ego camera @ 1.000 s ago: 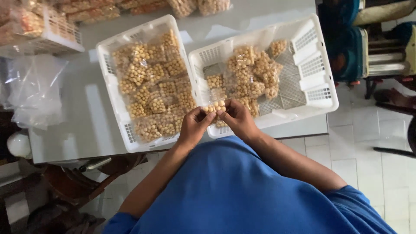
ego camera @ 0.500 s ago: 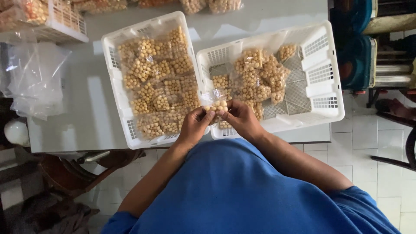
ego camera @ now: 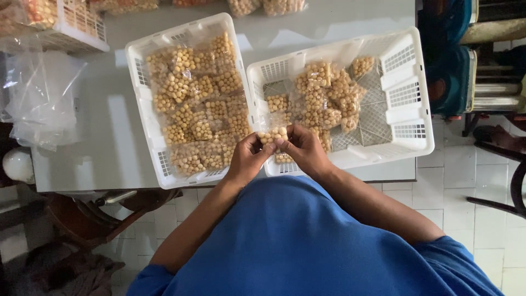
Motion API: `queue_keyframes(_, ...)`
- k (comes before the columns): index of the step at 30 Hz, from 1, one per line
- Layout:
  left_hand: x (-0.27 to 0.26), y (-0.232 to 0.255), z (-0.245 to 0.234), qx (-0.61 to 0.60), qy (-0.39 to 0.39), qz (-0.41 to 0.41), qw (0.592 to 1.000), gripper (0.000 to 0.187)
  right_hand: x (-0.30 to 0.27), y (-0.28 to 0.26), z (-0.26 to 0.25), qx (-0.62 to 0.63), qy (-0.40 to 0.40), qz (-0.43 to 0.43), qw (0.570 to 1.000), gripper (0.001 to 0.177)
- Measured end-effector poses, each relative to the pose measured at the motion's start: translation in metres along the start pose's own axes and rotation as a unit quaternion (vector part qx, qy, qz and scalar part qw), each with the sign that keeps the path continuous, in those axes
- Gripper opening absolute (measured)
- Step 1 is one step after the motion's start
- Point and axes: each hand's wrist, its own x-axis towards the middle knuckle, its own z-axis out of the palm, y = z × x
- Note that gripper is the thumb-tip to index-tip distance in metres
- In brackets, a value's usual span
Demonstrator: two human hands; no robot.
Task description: Sorting and arranging small plastic bags filled with food items into white plastic crates on a table.
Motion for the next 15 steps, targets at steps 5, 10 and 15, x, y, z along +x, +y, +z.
queue_keyframes(5, 0.001, -0.009, 0.001, 0.007, -0.019, 0.006, 1.0, 0.025, -0.002, 0.013, -0.007, 0.015, 0.001, -0.013, 1.0, 0.025)
queue_keyframes(10, -0.001, -0.021, 0.001, -0.011, -0.03, 0.02, 0.999, 0.026, -0.01, 0.006, -0.004, 0.034, -0.001, -0.017, 0.999, 0.023)
queue_keyframes(15, 0.0, -0.044, -0.004, -0.046, -0.057, 0.018, 0.997, 0.026, -0.01, 0.033, -0.01, -0.023, 0.0, -0.043, 0.999, 0.023)
